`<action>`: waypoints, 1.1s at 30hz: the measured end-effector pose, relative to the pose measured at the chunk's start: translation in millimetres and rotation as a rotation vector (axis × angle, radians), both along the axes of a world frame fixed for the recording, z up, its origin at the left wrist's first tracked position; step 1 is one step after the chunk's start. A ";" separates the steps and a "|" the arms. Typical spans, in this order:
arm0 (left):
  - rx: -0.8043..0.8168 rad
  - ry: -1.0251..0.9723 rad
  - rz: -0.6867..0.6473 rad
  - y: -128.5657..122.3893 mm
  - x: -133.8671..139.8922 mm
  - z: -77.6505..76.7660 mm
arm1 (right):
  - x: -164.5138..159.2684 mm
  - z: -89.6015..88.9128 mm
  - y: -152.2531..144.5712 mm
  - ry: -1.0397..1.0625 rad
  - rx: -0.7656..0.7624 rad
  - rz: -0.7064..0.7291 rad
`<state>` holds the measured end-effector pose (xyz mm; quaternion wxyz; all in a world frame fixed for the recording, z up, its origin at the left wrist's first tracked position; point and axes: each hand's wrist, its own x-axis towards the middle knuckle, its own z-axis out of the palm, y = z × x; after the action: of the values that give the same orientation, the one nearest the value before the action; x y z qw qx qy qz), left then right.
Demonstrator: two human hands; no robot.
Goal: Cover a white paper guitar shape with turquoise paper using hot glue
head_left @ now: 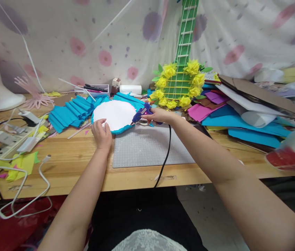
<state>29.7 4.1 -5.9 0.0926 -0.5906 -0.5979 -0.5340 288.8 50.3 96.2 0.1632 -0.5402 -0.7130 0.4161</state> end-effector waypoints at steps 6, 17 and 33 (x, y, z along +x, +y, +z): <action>0.003 0.006 0.004 0.7 -2.6 -1.1 | 3.3 -2.6 -3.0 -0.005 0.040 0.010; -0.025 0.114 -0.136 -7.4 28.4 5.2 | -4.4 -24.6 -8.7 0.227 0.074 -0.144; -0.040 0.062 -0.080 -2.3 20.9 2.6 | -4.0 -35.4 -22.1 0.111 0.142 -0.132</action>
<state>50.5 1.8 -3.3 0.0779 -0.6321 -0.5813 -0.5065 284.8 28.2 60.8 0.2675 -0.5492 -0.6934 0.3821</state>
